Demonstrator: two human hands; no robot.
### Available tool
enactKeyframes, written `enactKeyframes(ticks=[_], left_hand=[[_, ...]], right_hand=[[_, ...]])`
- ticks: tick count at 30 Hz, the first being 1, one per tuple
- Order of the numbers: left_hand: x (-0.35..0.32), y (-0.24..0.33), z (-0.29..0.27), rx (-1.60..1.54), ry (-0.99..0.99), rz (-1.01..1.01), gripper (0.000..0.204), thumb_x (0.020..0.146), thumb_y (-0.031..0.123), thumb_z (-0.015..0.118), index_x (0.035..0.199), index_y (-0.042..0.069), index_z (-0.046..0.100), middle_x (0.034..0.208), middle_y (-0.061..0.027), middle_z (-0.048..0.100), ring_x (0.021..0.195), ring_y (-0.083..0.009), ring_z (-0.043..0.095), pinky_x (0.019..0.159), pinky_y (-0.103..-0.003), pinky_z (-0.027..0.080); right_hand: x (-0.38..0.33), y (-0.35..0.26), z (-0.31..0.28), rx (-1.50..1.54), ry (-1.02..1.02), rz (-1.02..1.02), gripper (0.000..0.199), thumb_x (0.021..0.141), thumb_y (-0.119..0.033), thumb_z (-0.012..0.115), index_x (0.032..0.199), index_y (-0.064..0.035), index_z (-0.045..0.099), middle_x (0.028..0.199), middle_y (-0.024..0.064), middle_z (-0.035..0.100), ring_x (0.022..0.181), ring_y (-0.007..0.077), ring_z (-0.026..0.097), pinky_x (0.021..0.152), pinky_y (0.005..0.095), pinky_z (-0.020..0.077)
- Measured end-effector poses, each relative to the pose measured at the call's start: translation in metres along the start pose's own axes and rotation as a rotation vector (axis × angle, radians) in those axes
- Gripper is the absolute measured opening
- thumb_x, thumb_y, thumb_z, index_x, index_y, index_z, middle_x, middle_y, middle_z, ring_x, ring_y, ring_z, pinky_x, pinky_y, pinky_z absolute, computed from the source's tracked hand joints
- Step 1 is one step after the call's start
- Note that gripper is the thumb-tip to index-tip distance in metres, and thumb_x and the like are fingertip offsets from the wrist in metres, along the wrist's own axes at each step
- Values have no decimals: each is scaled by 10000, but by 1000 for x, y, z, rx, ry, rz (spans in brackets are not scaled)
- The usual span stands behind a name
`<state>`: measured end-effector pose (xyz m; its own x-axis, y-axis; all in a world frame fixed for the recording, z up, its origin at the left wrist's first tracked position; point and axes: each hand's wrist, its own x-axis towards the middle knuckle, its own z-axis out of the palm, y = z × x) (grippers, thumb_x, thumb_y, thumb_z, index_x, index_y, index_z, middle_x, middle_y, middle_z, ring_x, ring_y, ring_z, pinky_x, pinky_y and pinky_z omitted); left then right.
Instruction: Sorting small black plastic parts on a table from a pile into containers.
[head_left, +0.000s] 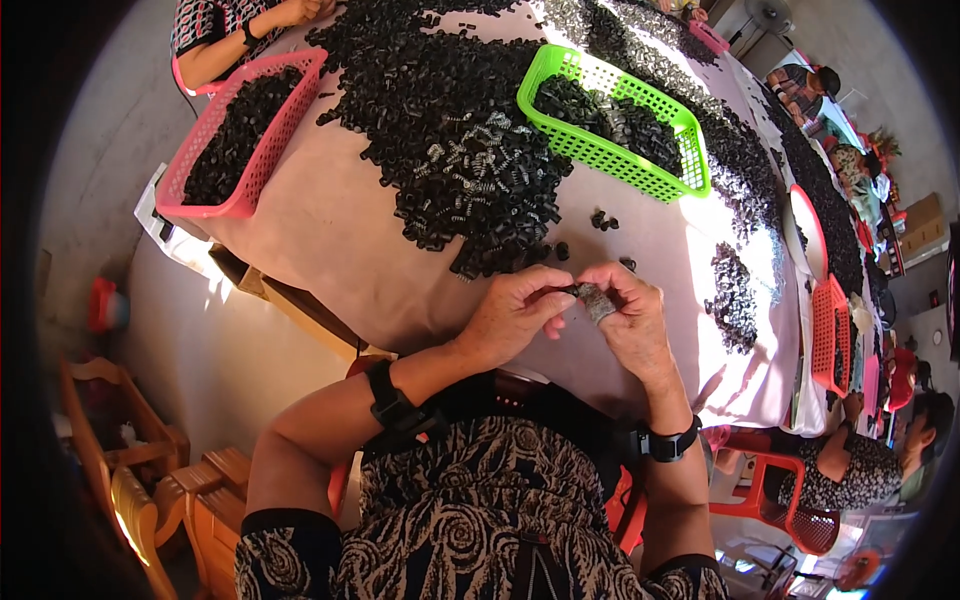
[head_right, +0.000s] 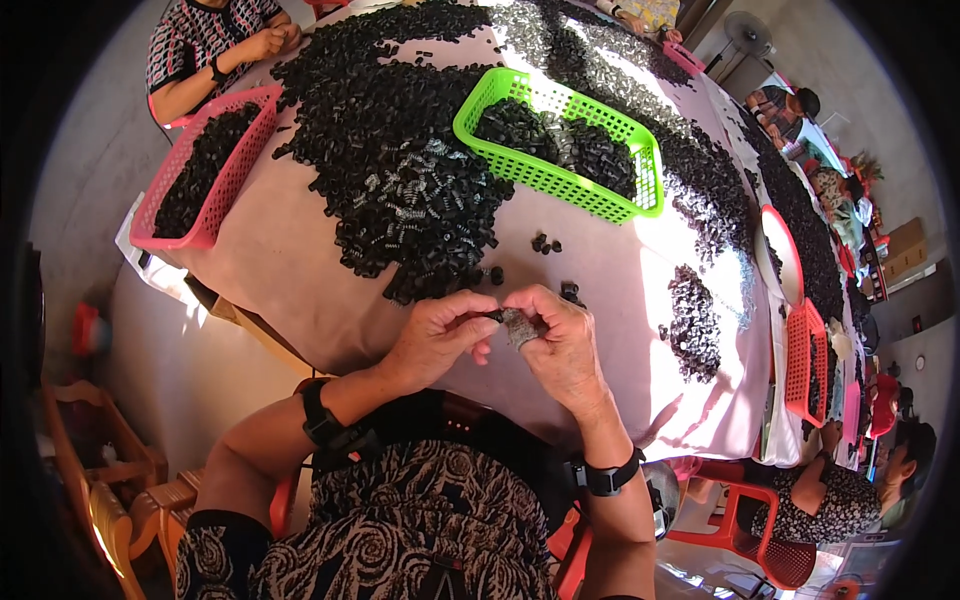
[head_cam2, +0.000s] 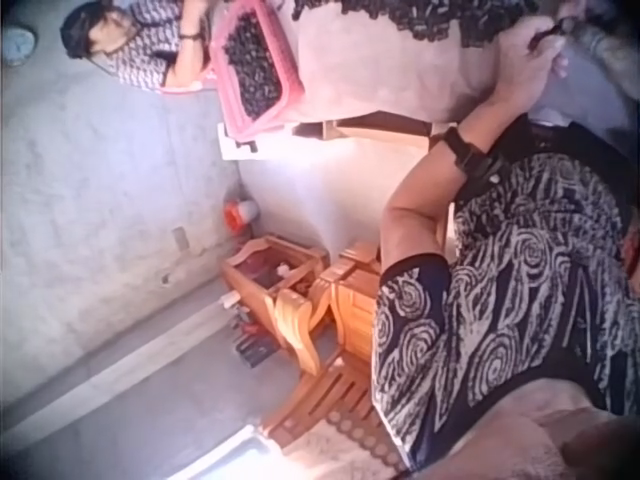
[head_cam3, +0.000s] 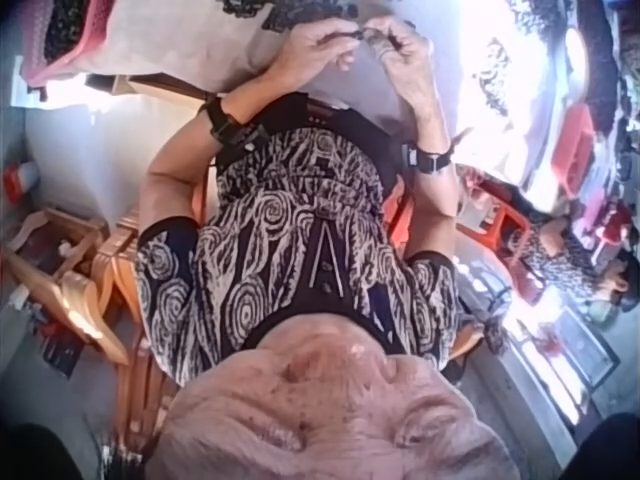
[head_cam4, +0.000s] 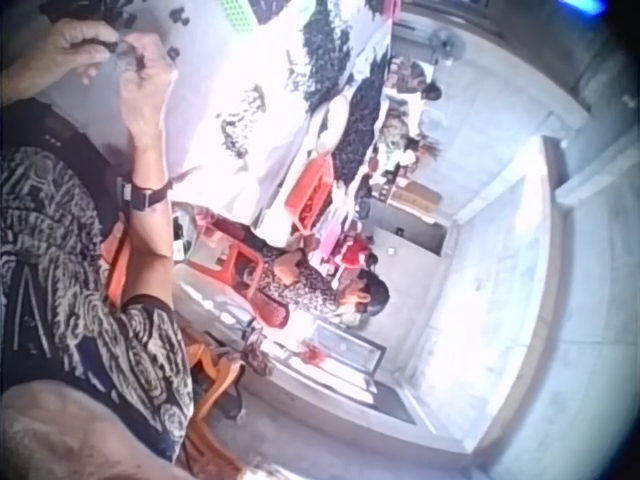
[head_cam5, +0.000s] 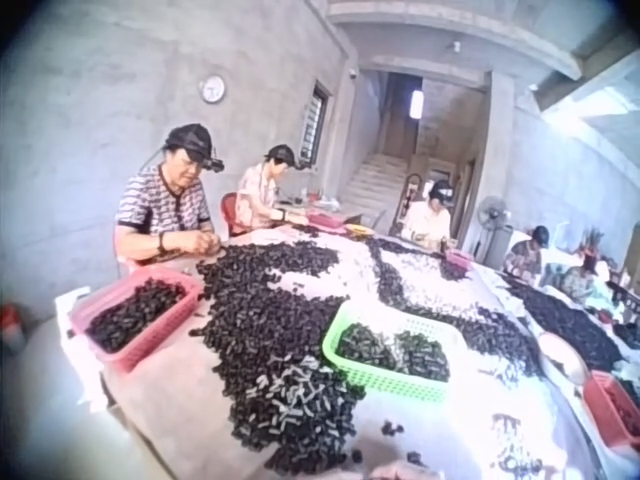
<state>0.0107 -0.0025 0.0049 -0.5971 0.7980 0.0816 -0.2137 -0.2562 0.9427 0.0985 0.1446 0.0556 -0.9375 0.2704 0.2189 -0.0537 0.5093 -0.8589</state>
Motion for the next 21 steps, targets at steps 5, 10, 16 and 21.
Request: enactKeyframes(ticks=[5, 10, 16, 21], left_hand=[[-1, 0, 3, 50, 25, 32, 148, 908, 43, 558, 1040, -17, 589, 802, -25, 577, 645, -69, 566, 597, -224, 514], [-2, 2, 5, 201, 42, 120, 146, 904, 16, 547, 1038, -30, 579, 845, -28, 562, 647, -83, 586, 596, -214, 508], [-4, 0, 6, 255, 30, 102, 159, 909, 18, 535, 1057, -29, 568, 831, -55, 595, 695, -110, 621, 623, -231, 516], [-5, -2, 8, 229, 38, 119, 165, 865, 13, 553, 1023, -36, 562, 788, -104, 634, 646, -152, 659, 580, -265, 517]], right_hand=[[-1, 4, 0, -116, -11, -17, 256, 696, 111, 540, 918, -11, 575, 732, 69, 555, 645, 143, 526, 595, 255, 445], [0, -4, -2, -117, -32, -46, 282, 656, 113, 511, 909, -3, 557, 739, 98, 555, 640, 208, 533, 606, 293, 450], [7, -4, -13, -255, -214, -150, 202, 673, 54, 484, 868, 16, 522, 751, 181, 554, 675, 365, 544, 614, 376, 445], [6, -8, -18, -233, -290, -82, 194, 678, 48, 479, 864, 17, 524, 721, 194, 551, 674, 389, 542, 614, 386, 444]])
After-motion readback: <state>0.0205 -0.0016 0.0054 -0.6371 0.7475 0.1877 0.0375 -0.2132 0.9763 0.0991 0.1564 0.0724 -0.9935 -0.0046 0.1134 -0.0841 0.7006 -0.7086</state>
